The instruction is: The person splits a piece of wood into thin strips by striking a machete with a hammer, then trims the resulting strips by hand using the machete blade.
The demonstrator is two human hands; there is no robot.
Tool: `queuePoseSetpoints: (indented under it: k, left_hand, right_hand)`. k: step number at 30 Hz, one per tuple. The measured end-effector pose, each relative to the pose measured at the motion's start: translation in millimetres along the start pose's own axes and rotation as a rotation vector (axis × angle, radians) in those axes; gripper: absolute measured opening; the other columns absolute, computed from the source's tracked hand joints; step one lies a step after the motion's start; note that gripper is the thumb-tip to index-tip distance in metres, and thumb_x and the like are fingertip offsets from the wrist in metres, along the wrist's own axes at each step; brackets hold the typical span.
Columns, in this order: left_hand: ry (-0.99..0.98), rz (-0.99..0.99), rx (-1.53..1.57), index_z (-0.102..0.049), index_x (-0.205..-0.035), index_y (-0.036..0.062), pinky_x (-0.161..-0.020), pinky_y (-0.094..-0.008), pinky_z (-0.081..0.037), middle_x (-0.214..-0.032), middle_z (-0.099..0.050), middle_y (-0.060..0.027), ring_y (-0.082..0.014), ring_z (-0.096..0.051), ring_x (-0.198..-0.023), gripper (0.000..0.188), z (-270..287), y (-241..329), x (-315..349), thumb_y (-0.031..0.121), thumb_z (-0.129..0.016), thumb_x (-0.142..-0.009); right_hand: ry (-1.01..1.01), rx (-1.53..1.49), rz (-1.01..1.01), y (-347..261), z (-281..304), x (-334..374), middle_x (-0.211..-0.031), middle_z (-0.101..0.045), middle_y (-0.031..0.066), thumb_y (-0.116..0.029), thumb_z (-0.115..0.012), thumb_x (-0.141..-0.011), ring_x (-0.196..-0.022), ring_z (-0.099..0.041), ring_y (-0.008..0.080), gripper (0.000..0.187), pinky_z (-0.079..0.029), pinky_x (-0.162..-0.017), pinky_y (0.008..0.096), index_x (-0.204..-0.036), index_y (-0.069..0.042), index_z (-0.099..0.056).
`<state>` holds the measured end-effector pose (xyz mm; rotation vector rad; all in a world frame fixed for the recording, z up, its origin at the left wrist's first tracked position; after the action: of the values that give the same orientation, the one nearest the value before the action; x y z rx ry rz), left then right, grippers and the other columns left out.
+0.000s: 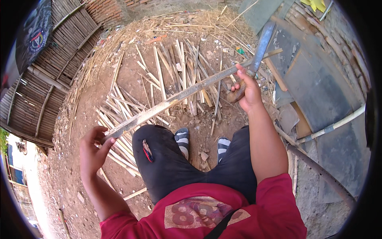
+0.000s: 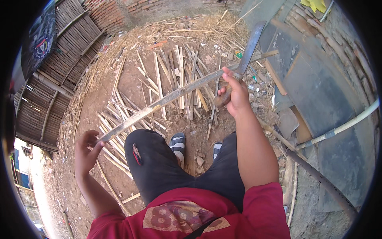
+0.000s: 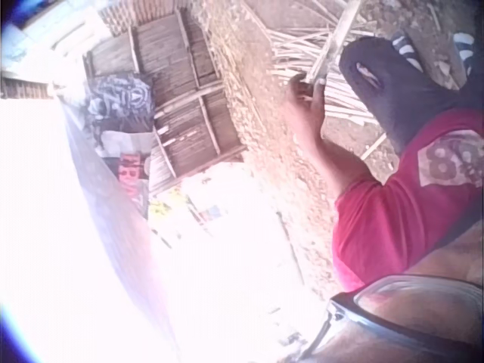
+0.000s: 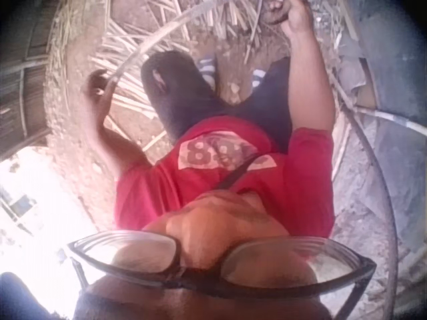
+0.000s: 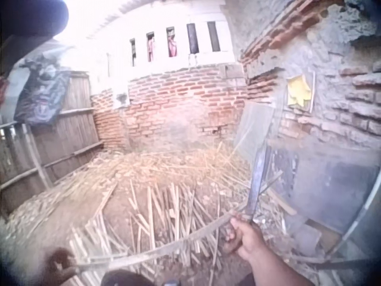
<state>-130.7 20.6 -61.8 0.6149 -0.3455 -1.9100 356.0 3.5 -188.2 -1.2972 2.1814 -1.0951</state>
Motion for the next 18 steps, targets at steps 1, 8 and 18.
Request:
queuePoseSetpoints:
  k: [1,8,18]
  left_hand:
    - [0.027,-0.028,0.1,-0.066,-0.113,0.0027,-0.069,-0.0303,-0.053,-0.091,-0.069,-0.0075,-0.0152,-0.066,-0.079,0.035,7,-11,1,0.018,-0.081,-0.086]
    - [0.406,-0.335,1.151,-0.058,-0.125,0.0024,-0.101,-0.0426,-0.052,-0.116,-0.067,-0.0121,-0.0266,-0.066,-0.11,0.046,-23,-11,-50,0.041,-0.063,-0.099]
    - [0.284,-0.575,1.7,-0.054,-0.095,0.009,-0.06,-0.0316,-0.031,-0.07,-0.044,-0.0026,-0.0155,-0.037,-0.059,0.055,-37,140,-124,0.063,-0.041,-0.098]
  right_hand:
    - [0.011,-0.034,-0.033,6,-1,-5,-0.107,-0.058,0.0008,-0.018,-0.071,-0.092,-0.069,-0.052,0.0108,0.043,-0.05,-0.067,0.032,-0.132,-0.008,-0.062]
    - [0.08,-0.124,-0.205,40,15,-28,-0.099,-0.056,0.001,-0.023,-0.074,-0.09,-0.072,-0.051,0.0109,0.033,-0.048,-0.064,0.0318,-0.12,-0.01,-0.066]
    - [0.099,0.183,-0.466,70,28,-28,-0.093,-0.066,0.0069,-0.031,-0.074,-0.092,-0.06,-0.055,0.01,0.035,-0.051,-0.056,0.0283,-0.115,-0.008,-0.062]
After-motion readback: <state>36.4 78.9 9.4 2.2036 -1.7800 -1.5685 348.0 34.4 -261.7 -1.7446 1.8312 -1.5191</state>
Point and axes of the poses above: each hand's wrist, its own x-axis away from the middle knuckle, its own z-axis out of the back of the hand, y = z × x, the point moved 5 cm from there along -x, towards the middle knuckle
